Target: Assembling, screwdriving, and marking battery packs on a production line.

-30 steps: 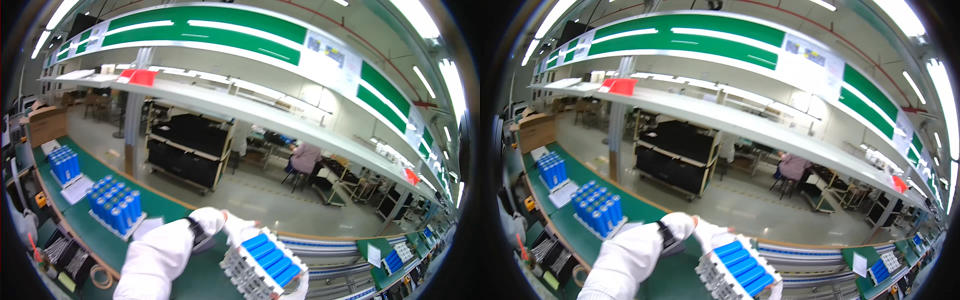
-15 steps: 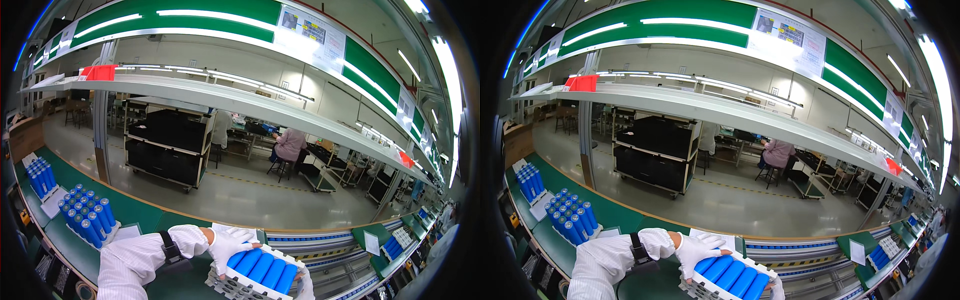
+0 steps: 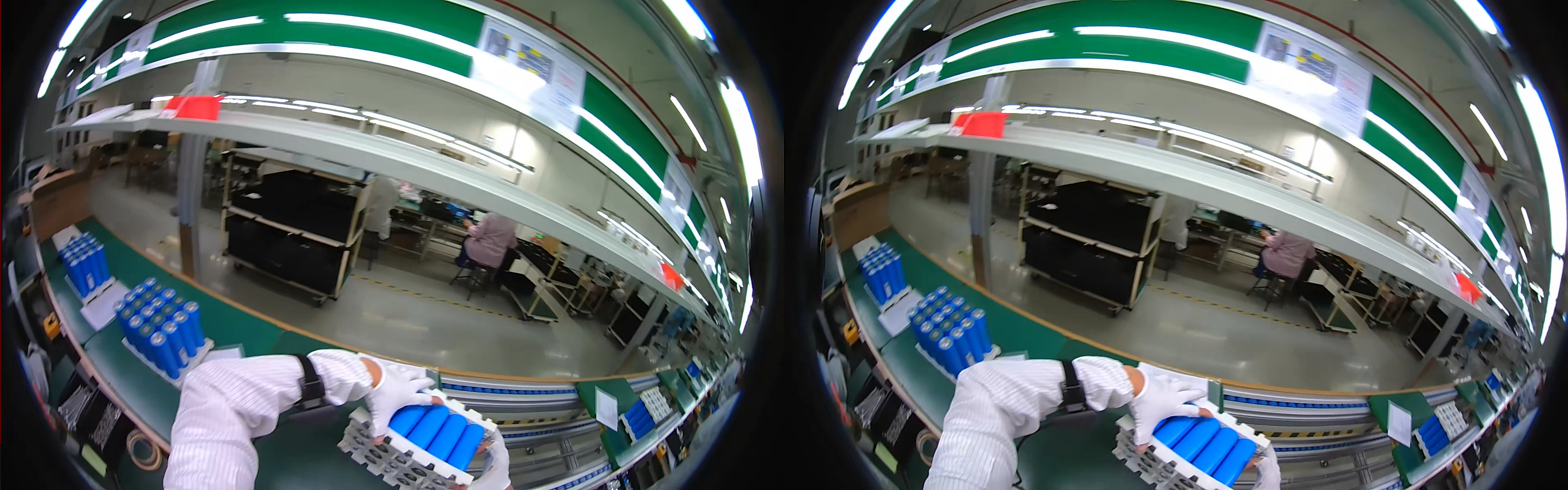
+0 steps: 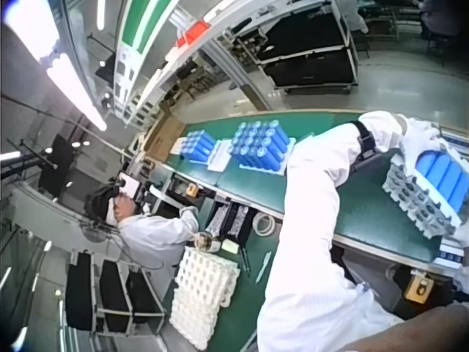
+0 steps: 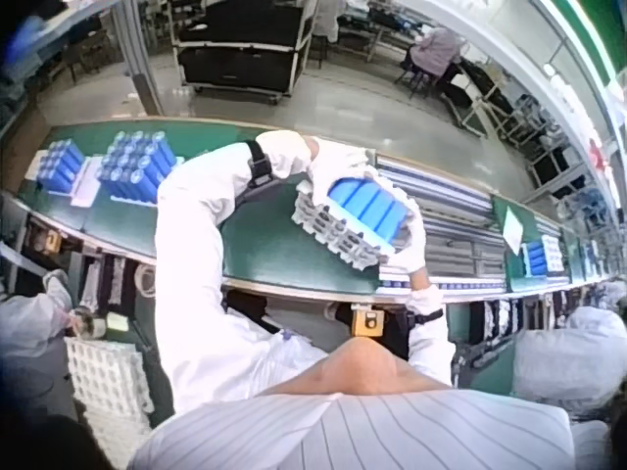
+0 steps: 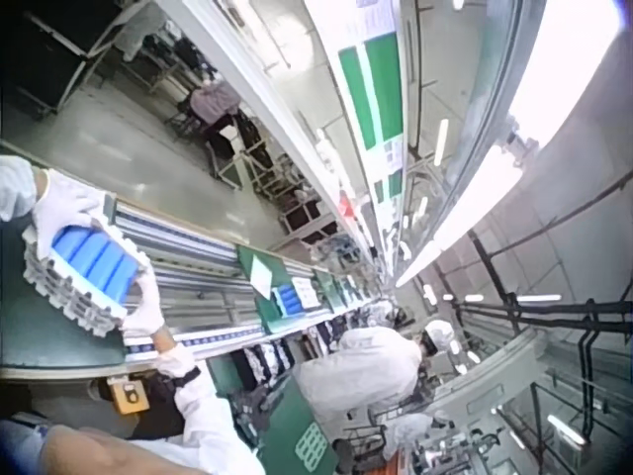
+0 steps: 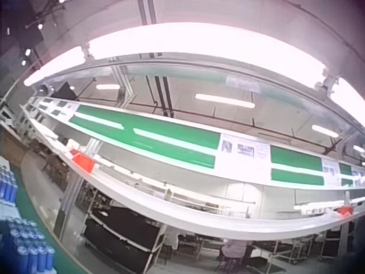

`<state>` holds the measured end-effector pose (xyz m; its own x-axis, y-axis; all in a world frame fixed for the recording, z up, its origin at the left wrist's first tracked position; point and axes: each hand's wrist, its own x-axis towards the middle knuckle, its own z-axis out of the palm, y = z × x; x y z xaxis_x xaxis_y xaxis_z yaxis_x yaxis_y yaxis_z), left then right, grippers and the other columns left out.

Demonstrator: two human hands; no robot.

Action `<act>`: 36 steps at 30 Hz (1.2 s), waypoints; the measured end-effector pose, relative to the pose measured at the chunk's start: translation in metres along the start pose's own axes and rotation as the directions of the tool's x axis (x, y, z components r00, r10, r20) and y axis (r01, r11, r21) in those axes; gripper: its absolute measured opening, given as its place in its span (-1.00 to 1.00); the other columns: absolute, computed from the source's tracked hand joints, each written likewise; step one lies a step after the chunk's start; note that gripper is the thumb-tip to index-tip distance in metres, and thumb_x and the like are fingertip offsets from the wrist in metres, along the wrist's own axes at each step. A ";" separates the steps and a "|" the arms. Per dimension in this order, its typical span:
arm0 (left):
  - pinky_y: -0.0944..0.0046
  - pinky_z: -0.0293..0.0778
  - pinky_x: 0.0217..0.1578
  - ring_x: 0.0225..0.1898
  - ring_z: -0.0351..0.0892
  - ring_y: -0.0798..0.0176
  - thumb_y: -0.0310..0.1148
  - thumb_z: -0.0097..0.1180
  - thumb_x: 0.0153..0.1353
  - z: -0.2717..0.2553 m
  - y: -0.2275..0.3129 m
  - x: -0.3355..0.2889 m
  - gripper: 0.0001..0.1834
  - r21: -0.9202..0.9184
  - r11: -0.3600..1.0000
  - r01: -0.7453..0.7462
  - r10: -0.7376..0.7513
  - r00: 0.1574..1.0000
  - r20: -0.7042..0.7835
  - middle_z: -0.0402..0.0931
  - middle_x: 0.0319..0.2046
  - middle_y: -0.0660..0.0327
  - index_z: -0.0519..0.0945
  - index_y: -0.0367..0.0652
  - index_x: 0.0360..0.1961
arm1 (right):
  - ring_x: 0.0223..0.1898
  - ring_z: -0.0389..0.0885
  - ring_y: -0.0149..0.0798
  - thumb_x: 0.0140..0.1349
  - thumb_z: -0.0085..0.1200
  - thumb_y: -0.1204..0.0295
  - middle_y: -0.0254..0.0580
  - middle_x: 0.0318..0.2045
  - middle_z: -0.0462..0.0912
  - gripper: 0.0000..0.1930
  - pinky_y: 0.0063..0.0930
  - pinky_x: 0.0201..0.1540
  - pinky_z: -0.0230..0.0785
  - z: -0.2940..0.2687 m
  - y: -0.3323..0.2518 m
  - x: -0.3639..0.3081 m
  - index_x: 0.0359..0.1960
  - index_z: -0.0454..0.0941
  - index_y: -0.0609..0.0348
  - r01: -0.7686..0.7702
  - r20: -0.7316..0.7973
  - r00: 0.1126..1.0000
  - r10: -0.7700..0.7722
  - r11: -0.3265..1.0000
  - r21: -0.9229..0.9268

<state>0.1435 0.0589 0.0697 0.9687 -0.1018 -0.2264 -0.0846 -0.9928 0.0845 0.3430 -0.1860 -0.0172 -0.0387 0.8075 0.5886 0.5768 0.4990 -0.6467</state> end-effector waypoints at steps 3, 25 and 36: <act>-0.19 0.04 0.33 0.38 0.00 -0.36 0.22 0.55 -0.74 0.002 0.004 -0.004 0.55 0.025 0.997 -0.072 0.074 0.994 -0.078 -0.02 0.35 -0.30 0.07 0.02 0.44 | 0.37 0.20 0.09 -0.25 0.47 -0.14 0.19 0.32 0.25 0.17 -0.08 0.39 0.01 -0.003 -0.006 -0.005 0.35 0.16 0.27 0.071 0.020 0.997 -0.069 0.982 -0.173; -0.63 0.21 -0.04 0.13 0.27 -0.42 -0.09 0.38 -0.31 0.126 0.091 -0.159 -0.11 0.324 0.926 0.191 0.084 0.734 -0.674 0.24 0.20 -0.09 0.37 0.55 0.20 | 0.08 0.29 0.25 -0.15 0.38 -0.05 0.21 0.10 0.22 0.04 0.16 0.07 0.22 0.111 -0.073 -0.048 0.40 0.07 -0.26 0.441 0.142 0.866 -0.480 0.597 -0.671; 0.15 0.39 0.16 0.12 0.52 -0.07 -0.46 0.31 -0.01 0.195 0.126 -0.178 -0.36 -0.688 0.629 0.361 -0.737 -0.003 -0.676 0.50 0.08 -0.08 0.45 -0.29 0.17 | 0.12 0.32 0.30 -0.36 0.48 0.20 0.35 0.14 0.19 -0.23 0.09 0.12 0.26 0.107 -0.088 0.009 -0.06 0.32 0.09 0.109 -0.246 0.927 -0.284 0.830 -0.547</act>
<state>-0.0853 -0.0598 -0.0687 0.2173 0.7746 0.5939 0.4567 -0.6184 0.6395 0.2041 -0.1888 -0.0067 0.0011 0.5293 0.8485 0.9206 0.3307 -0.2075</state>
